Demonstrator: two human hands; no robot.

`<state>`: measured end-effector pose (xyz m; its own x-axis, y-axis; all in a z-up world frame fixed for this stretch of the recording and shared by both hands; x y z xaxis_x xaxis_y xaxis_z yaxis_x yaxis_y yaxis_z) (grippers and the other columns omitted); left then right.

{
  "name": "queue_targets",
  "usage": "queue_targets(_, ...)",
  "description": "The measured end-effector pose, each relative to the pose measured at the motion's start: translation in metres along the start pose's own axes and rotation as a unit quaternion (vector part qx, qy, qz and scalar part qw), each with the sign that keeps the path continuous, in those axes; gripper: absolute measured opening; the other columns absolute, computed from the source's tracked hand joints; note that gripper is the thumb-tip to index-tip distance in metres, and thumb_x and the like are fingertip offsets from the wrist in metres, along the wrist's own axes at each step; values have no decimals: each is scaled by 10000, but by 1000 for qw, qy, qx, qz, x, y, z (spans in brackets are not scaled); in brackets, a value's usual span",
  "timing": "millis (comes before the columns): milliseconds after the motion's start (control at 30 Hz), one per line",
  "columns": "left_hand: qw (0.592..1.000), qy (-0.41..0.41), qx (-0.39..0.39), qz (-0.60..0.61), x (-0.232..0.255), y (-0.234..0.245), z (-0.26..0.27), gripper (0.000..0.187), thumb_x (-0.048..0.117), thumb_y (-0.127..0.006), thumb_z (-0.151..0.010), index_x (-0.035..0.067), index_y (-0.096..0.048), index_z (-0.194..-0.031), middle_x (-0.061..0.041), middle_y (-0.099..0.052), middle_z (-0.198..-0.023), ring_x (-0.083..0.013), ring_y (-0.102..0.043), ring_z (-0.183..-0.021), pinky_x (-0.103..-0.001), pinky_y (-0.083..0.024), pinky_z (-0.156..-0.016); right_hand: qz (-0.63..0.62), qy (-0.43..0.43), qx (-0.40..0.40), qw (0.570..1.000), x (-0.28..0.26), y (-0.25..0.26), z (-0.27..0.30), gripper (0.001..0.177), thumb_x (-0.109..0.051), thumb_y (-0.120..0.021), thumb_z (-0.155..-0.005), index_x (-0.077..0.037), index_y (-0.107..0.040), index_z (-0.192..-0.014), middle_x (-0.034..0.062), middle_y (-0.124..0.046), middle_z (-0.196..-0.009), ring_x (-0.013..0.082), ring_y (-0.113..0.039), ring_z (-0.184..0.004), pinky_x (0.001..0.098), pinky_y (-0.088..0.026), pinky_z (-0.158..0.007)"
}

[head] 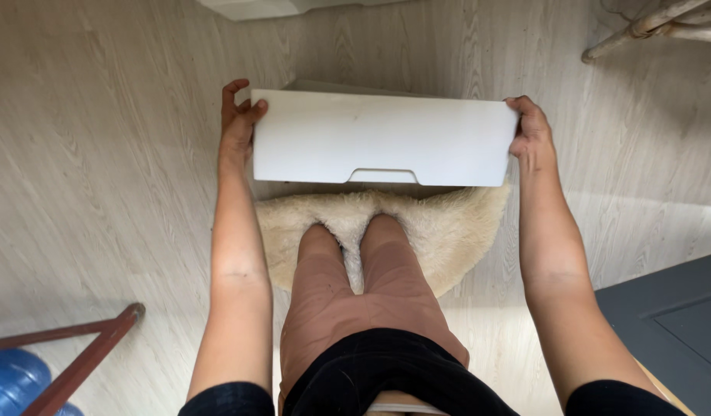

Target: The person assembles a white plastic drawer unit by inserting drawer boxes and attaching front panels. They repeatedly slide drawers into the frame, align and snap on the front pieces, and finally place the top cover to complete the unit.

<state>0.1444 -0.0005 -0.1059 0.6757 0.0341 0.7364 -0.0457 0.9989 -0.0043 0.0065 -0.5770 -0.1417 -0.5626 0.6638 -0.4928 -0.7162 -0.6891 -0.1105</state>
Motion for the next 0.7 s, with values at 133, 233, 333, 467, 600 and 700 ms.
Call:
queue_targets(133, 857, -167, 44, -485, 45, -33, 14, 826, 17, -750, -826, 202, -380, -1541, -249, -487, -1430, -380, -453, -1325, -610, -352, -1052, 0, 4, 45, 999, -1, -2, 0, 119, -121, -712, -864, -24, -691, -929, 111, -685, -941, 230, -653, -856, 399, -620, -790)
queue_targets(233, 737, -417, -84, -525, 43, -140, 57, 1076, 391, -918, -773, 308, -251, -1613, -246, -157, -1657, -417, -63, -1534, -727, -20, -1179, 41, 33, 30, 998, -2, -12, 4, 131, -118, -720, -851, -20, -698, -937, 103, -672, -934, 222, -648, -842, 387, -610, -765)
queue_targets(333, 663, -282, -231, -654, 11, -235, 61, 1297, 557, -933, -527, 323, -230, -1591, -163, -308, -1590, -379, -207, -1503, -670, -98, -1199, 70, 47, 27, 996, -11, -22, -2, 176, -134, -742, -854, -14, -687, -970, 110, -656, -935, 222, -633, -830, 389, -592, -735)
queue_targets(467, 633, -135, -272, -713, 7, -252, 42, 1198, 535, -946, -534, 286, -344, -1539, -131, -478, -1492, -379, -403, -1419, -658, -270, -1153, 67, 69, -31, 995, -9, -11, -1, 319, -167, -773, -927, 26, -650, -1150, 136, -691, -1056, 213, -681, -920, 354, -615, -808)
queue_targets(600, 622, -142, -266, -723, 28, -247, 38, 1179, 516, -960, -518, 286, -363, -1508, -105, -503, -1437, -380, -447, -1357, -688, -295, -1102, 208, 173, 137, 953, 15, 38, 42, 412, -267, -719, -955, -117, -575, -1311, 6, -658, -1173, 97, -622, -894, 267, -504, -668)
queue_targets(700, 620, -139, -268, -724, 25, -249, 42, 1184, 522, -960, -503, 294, -363, -1500, -88, -492, -1434, -365, -442, -1359, -694, -308, -1084, -113, 95, 145, 978, 112, 50, 90, 281, -157, -587, -952, -49, -650, -1203, 101, -724, -958, 141, -634, -644, 224, -561, -515)
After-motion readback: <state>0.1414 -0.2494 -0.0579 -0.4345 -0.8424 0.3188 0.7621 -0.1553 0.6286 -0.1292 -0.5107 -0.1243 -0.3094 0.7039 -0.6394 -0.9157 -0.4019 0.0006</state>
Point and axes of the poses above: each hand's wrist, its own z-axis away from the middle knuckle, its own y-axis out of the back of the hand, x = y × z, the point moved 5 cm from there along -z, towards the middle knuckle
